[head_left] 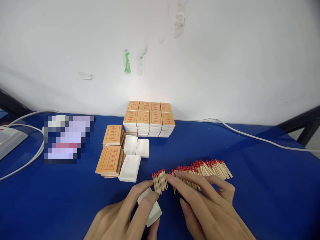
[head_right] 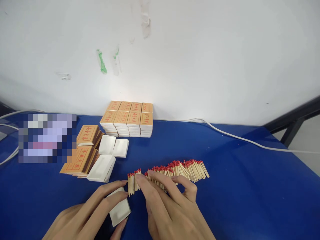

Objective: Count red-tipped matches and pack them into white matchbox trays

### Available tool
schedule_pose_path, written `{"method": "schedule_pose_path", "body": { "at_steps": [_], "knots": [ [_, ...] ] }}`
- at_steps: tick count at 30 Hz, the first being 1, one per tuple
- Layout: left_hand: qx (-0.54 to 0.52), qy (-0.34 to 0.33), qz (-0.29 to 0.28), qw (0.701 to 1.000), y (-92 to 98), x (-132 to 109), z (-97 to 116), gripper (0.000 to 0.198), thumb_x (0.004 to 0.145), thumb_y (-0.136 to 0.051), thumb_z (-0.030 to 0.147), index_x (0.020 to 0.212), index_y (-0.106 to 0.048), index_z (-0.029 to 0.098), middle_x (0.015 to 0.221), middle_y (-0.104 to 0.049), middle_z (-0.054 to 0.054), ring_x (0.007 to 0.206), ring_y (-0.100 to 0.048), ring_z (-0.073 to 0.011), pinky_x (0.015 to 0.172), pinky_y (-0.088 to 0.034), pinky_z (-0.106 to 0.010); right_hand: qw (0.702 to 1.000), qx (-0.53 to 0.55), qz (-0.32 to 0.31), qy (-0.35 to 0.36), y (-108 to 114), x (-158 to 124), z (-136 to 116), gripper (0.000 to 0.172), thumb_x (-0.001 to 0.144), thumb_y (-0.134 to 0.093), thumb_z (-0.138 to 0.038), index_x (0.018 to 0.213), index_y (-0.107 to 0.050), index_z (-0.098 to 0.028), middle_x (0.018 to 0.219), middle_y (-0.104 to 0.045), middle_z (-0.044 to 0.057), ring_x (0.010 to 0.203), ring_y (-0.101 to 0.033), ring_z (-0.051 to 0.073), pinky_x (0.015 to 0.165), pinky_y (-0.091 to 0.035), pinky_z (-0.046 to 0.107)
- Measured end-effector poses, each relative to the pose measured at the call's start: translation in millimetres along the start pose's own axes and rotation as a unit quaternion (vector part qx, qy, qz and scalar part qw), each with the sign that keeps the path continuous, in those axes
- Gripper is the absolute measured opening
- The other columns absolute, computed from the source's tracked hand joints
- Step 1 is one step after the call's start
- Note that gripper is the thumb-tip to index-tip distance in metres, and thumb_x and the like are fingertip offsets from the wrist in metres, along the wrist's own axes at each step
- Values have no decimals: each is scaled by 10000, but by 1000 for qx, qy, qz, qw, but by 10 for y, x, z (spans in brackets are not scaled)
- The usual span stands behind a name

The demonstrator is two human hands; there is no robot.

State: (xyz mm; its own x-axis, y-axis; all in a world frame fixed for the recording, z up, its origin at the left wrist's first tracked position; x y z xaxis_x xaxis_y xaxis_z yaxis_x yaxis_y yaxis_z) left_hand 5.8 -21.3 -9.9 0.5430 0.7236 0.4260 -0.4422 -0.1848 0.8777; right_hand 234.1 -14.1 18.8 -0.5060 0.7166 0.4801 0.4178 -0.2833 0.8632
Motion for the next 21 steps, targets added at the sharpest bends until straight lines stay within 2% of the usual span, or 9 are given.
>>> {"method": "schedule_pose_path", "body": {
  "at_steps": [5, 10, 14, 18, 21],
  "knots": [
    [-1, 0, 9, 1000, 8, 1, 5, 534, 929, -570, 121, 1445, -655, 233, 1451, -772, -63, 745, -846, -153, 597, -704, -257, 1000, 15, -2, -2, 25, -7, -2, 387, 1149, -479, -110, 1501, -631, -164, 1311, -853, 32, 1273, -742, 148, 1084, -382, 349],
    [-4, 4, -4, 1000, 5, 2, 0, 492, 962, -577, 146, 1440, -658, 228, 1479, -763, -75, 749, -848, -145, 627, -702, -231, 1000, 28, -9, -7, 54, -30, 32, 426, 1122, -501, -88, 1529, -612, -153, 1315, -852, 32, 1336, -721, 127, 1136, -379, 313],
    [6, -9, -15, 1000, 1, 15, -5, 451, 977, -594, 166, 1424, -653, 182, 1531, -739, -122, 835, -872, -179, 685, -720, -244, 999, 26, -16, -12, 34, -38, 68, 452, 1114, -532, -111, 1557, -601, -165, 1342, -843, 25, 1350, -719, 131, 1165, -370, 305],
    [11, -16, -8, 1000, 21, 59, 1, 466, 983, -559, 142, 1440, -646, 177, 1570, -717, -115, 1021, -878, -192, 761, -722, -235, 1000, 23, -15, -4, 30, -26, 46, 454, 1110, -539, -128, 1557, -608, -173, 1353, -839, 38, 1342, -732, 150, 1156, -396, 316],
    [14, -18, -2, 1000, 27, 67, 3, 457, 977, -546, 134, 1418, -657, 176, 1578, -711, -105, 1028, -877, -193, 748, -722, -238, 999, 28, -18, -4, 28, -23, 21, 468, 1101, -539, -117, 1562, -600, -174, 1392, -824, 50, 1352, -730, 156, 1152, -413, 323]
  ]
}}
Point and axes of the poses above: each hand's wrist, its own x-axis towards the middle knuckle, its own y-axis out of the back of the hand, z = x × y, the point moved 3 cm from there along x, towards the middle knuckle
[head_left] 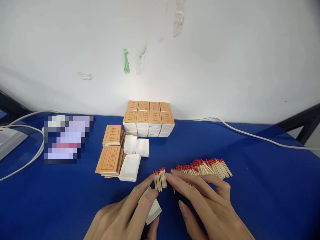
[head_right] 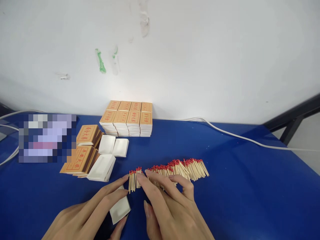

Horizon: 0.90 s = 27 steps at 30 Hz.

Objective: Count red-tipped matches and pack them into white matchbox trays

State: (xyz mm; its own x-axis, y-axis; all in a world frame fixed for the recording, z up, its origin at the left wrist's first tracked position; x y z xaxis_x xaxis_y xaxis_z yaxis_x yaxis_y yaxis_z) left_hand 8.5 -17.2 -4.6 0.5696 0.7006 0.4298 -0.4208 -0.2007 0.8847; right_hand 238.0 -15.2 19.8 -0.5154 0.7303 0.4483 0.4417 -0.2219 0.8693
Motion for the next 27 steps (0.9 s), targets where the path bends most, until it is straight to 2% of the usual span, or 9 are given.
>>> {"method": "schedule_pose_path", "body": {
  "at_steps": [6, 11, 13, 17, 20, 23, 27],
  "knots": [
    [-2, 5, 0, 1000, -9, -27, -10, 495, 960, -560, 131, 1443, -651, 195, 1559, -726, -83, 882, -878, -174, 684, -723, -254, 1000, -5, -11, 5, -21, -18, -12, 525, 1084, -530, -100, 1606, -549, -150, 1457, -792, 51, 1405, -687, 140, 1181, -389, 314],
    [-3, 2, -6, 1000, -7, -24, -6, 470, 973, -563, 142, 1433, -645, 193, 1565, -721, -92, 931, -880, -178, 722, -727, -256, 998, -10, -69, 8, -61, -12, -49, 653, 1045, -538, -98, 1691, -440, -103, 1601, -683, 140, 1525, -600, 172, 1151, -467, 338],
    [0, 4, -10, 1000, -9, -30, -8, 481, 973, -569, 145, 1447, -637, 197, 1581, -710, -88, 942, -879, -180, 716, -725, -252, 997, -12, -70, 11, -54, -12, -64, 683, 1029, -527, -83, 1701, -408, -89, 1596, -685, 151, 1539, -587, 166, 1135, -484, 334],
    [-13, 12, -13, 1000, -2, -62, -3, 505, 968, -565, 137, 1465, -627, 205, 1588, -704, -86, 881, -872, -160, 699, -717, -242, 999, -31, -18, -12, 7, -15, -60, 549, 1053, -499, -84, 1598, -517, -142, 1476, -778, 87, 1446, -657, 141, 1117, -449, 329],
    [-16, 19, -21, 999, 0, -73, 5, 492, 969, -573, 145, 1453, -635, 214, 1587, -704, -89, 831, -864, -147, 682, -710, -231, 999, -37, -1, -28, 22, -15, -50, 496, 1058, -504, -86, 1539, -574, -187, 1397, -815, 39, 1367, -706, 144, 1105, -432, 339],
    [-15, 21, -18, 1000, -8, -56, 1, 506, 970, -570, 144, 1467, -633, 220, 1584, -707, -78, 852, -868, -154, 683, -711, -238, 999, -39, -12, -7, -6, -11, -55, 498, 1055, -515, -90, 1545, -571, -158, 1414, -808, 69, 1390, -696, 147, 1121, -424, 340],
    [-8, 13, -4, 1000, -15, -32, -10, 527, 967, -574, 147, 1488, -628, 209, 1554, -728, -79, 858, -870, -166, 657, -713, -260, 999, -32, -32, 11, -35, -8, -46, 583, 1045, -520, -77, 1626, -513, -125, 1476, -774, 125, 1457, -662, 169, 1129, -452, 344]
  ]
}}
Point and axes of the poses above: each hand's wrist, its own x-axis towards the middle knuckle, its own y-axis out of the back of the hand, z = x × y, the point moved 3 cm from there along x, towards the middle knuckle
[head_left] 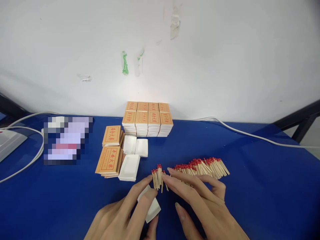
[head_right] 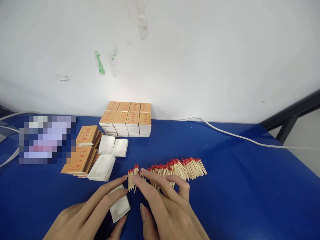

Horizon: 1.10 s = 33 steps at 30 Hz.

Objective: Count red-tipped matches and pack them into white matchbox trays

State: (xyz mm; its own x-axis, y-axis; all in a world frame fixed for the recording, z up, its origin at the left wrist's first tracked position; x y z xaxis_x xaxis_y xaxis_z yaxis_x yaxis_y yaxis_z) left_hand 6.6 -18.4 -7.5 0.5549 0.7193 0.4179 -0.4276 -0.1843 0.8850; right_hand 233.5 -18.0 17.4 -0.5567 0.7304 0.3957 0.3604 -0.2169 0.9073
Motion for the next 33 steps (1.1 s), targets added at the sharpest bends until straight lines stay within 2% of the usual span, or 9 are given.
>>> {"method": "schedule_pose_path", "body": {
  "at_steps": [5, 11, 17, 20, 22, 25, 30, 33],
  "knots": [
    [-4, -5, 1, 1000, 2, -2, 1, 491, 973, -575, 142, 1456, -644, 194, 1534, -738, -99, 817, -864, -162, 642, -706, -255, 998, 30, 29, -42, 36, -6, 37, 532, 1059, -570, -116, 1581, -599, -214, 1420, -809, 70, 1373, -726, 199, 1124, -463, 360],
    [-2, -1, -3, 1000, 8, -3, 9, 474, 980, -578, 149, 1446, -647, 199, 1535, -736, -98, 839, -867, -166, 651, -707, -258, 1000, 7, 2, -16, 14, 29, -5, 562, 1102, -523, -133, 1663, -486, -136, 1510, -757, 108, 1487, -638, 166, 1180, -395, 354],
    [-6, -1, -3, 1000, -3, -1, 13, 459, 975, -571, 144, 1422, -659, 197, 1520, -738, -109, 774, -847, -143, 632, -694, -241, 1000, -8, 2, -2, 27, 7, 4, 507, 1085, -527, -109, 1592, -533, -108, 1512, -755, 118, 1515, -606, 148, 1206, -345, 354],
    [32, -14, 18, 999, 15, -1, 17, 458, 999, -569, 166, 1446, -667, 190, 1501, -744, -137, 817, -857, -166, 616, -689, -253, 1000, 10, 10, -4, 27, 12, 12, 483, 1102, -534, -117, 1584, -557, -124, 1486, -774, 99, 1500, -617, 133, 1211, -346, 334],
    [70, -40, 24, 996, 40, 7, 38, 454, 1030, -565, 200, 1473, -665, 177, 1503, -740, -161, 957, -870, -211, 698, -715, -288, 1000, 21, 12, -15, 26, 18, 18, 471, 1115, -529, -134, 1584, -568, -139, 1458, -791, 77, 1494, -623, 131, 1222, -333, 329],
    [116, -99, 25, 988, 78, 38, 89, 430, 1091, -547, 247, 1493, -664, 151, 1525, -728, -165, 1185, -824, -268, 908, -718, -369, 999, 28, 13, -25, 24, 18, 24, 489, 1113, -532, -144, 1600, -563, -162, 1455, -794, 57, 1485, -636, 148, 1222, -335, 341],
    [115, -152, 31, 981, 122, 129, 119, 391, 1136, -527, 283, 1444, -720, 141, 1549, -721, -111, 1394, -697, -261, 1192, -566, -372, 999, 23, 35, -27, 20, 19, 42, 492, 1083, -558, -120, 1570, -597, -176, 1468, -786, 68, 1424, -689, 167, 1184, -376, 342],
    [121, -153, 16, 981, 130, 161, 108, 466, 1159, -483, 364, 1514, -681, 137, 1609, -676, -139, 1445, -670, -278, 1227, -547, -385, 999, 8, 28, -16, 16, 27, 40, 502, 1078, -542, -114, 1576, -582, -165, 1479, -780, 80, 1411, -698, 176, 1168, -391, 354]
  ]
}}
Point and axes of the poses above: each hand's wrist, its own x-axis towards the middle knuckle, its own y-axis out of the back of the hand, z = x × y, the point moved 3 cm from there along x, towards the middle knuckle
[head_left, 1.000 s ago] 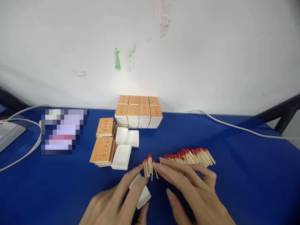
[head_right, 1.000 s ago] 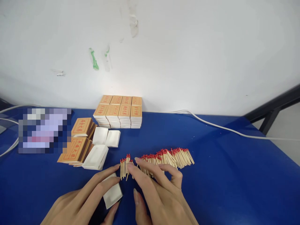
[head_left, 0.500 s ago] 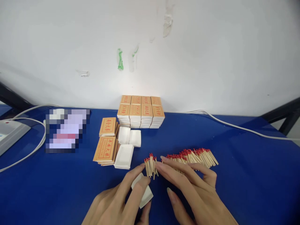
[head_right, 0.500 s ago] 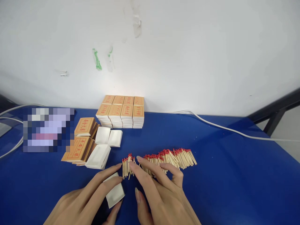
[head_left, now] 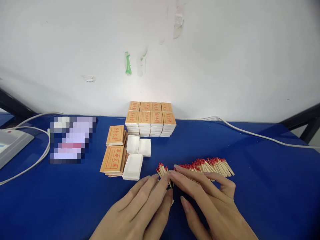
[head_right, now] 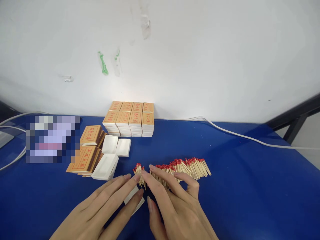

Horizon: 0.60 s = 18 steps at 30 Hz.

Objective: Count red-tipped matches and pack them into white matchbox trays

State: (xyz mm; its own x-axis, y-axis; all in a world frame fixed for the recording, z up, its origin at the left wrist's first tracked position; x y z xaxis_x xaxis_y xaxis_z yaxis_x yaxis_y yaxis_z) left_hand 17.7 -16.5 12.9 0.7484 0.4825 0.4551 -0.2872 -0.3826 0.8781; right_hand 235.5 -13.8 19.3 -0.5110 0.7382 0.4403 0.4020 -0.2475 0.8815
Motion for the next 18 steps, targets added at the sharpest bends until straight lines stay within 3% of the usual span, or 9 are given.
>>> {"method": "schedule_pose_path", "body": {
  "at_steps": [3, 6, 10, 12, 16, 18],
  "knots": [
    [-13, 22, -11, 1000, -11, -25, 6, 477, 1152, -483, 359, 1543, -657, 148, 1624, -657, -172, 1458, -679, -301, 1150, -619, -390, 1000, -4, -10, -1, 1, -1, -11, 515, 1093, -525, -117, 1606, -548, -158, 1482, -779, 70, 1441, -673, 164, 1175, -379, 356],
    [-37, 54, -4, 998, -54, -99, 48, 388, 1108, -548, 258, 1448, -708, 161, 1570, -699, -167, 1418, -715, -295, 1155, -628, -384, 1000, 17, -6, -16, 9, -12, -16, 490, 1111, -536, -150, 1600, -560, -173, 1475, -782, 72, 1443, -673, 163, 1189, -390, 356],
    [-49, 65, 72, 994, -86, -187, 97, 249, 1044, -669, 272, 1245, -770, 165, 1501, -743, -154, 1375, -745, -302, 1173, -631, -382, 999, 22, -31, -7, 4, -29, -18, 596, 1093, -561, -138, 1683, -481, -163, 1489, -768, 121, 1468, -660, 189, 1179, -431, 378],
    [-50, 57, 93, 993, -68, -190, 87, 271, 1028, -709, 319, 1246, -771, 171, 1513, -737, -156, 1389, -738, -319, 1175, -635, -400, 999, 17, -37, -6, 10, -37, -9, 664, 1081, -563, -123, 1729, -422, -154, 1490, -766, 133, 1484, -649, 208, 1179, -438, 397],
    [-77, 30, 3, 997, -28, -83, 26, 394, 1069, -668, 339, 1413, -726, 155, 1590, -684, -193, 1491, -668, -352, 1151, -644, -409, 1000, 7, -5, -27, 58, -51, 7, 602, 1071, -537, -106, 1663, -518, -211, 1440, -795, 98, 1412, -703, 231, 1145, -443, 415],
    [-83, 34, 4, 996, -4, -9, -3, 399, 1088, -614, 329, 1408, -726, 118, 1589, -669, -248, 1510, -648, -373, 1096, -672, -418, 999, -5, 12, -34, 81, -55, 3, 523, 1066, -529, -93, 1573, -589, -211, 1418, -805, 83, 1364, -726, 225, 1120, -437, 408]
  ]
}}
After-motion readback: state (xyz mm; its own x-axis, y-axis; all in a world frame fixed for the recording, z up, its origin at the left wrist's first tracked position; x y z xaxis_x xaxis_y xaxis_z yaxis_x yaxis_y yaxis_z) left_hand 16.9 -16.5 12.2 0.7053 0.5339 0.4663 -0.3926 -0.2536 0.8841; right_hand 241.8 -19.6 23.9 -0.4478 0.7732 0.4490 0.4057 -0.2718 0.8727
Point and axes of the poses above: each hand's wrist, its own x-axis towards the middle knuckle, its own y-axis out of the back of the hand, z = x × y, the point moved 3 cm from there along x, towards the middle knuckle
